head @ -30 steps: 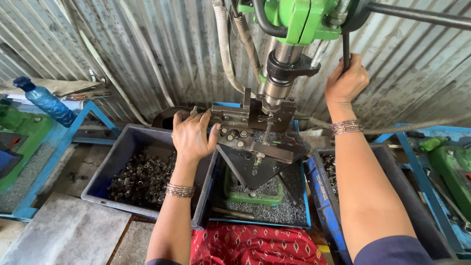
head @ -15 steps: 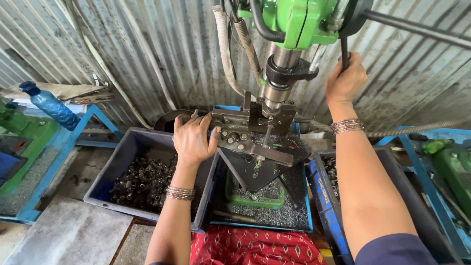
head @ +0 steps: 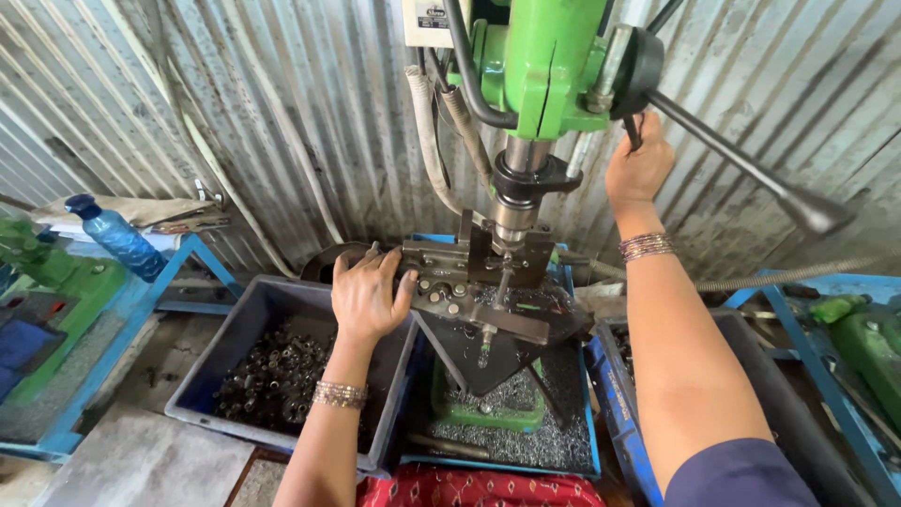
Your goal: The person operates a drill press to machine small metal parts. They repeatedly place parts into a jig, lower the drill to machine them, then remove the finished parts and place them into a bin. The process is repeated continuously throughout the clip.
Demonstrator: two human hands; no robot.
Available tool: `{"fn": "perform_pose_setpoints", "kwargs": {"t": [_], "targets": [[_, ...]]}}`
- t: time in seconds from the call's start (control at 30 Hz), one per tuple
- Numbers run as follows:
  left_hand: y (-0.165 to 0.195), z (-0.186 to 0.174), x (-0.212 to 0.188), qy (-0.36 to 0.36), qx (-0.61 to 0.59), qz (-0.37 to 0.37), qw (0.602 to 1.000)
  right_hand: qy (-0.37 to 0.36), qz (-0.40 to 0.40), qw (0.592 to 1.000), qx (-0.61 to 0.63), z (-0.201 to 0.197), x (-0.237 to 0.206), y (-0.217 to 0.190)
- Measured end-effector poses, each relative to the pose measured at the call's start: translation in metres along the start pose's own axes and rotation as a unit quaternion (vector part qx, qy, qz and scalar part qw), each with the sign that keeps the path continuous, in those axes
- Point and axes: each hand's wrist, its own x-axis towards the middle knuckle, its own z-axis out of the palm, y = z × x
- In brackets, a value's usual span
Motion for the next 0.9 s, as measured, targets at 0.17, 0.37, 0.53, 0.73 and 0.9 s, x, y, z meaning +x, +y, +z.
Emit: {"fn": "perform_pose_setpoints", "kwargs": {"t": [0.17, 0.37, 0.53, 0.73, 0.9], "targets": [[0.014, -0.022, 0.000, -0.030, -0.027, -0.034, 0.999, -0.010, 0.012, 0.999, -0.038, -0.041, -0.030, -0.028], [0.056, -0.061, -0.031, -0.130, 0.020, -0.277, 0.952, -0.101, 0.085, 0.978, -0.162, -0.115, -0.055, -0.078], [0.093, -0.063, -0.047, 0.047, -0.194, -0.291, 0.936, -0.167, 0.100, 0.954, -0.228, -0.169, -0.047, -0.111], [0.178, 0.014, 0.001, 0.007, -0.812, -0.502, 0.299, -0.178, 0.091, 0.955, -0.217, -0.192, -0.037, -0.131], [0.185, 0.047, 0.032, 0.046, -0.844, -0.506, 0.171, -0.187, 0.079, 0.957, -0.205, -0.195, -0.036, -0.130]]}}
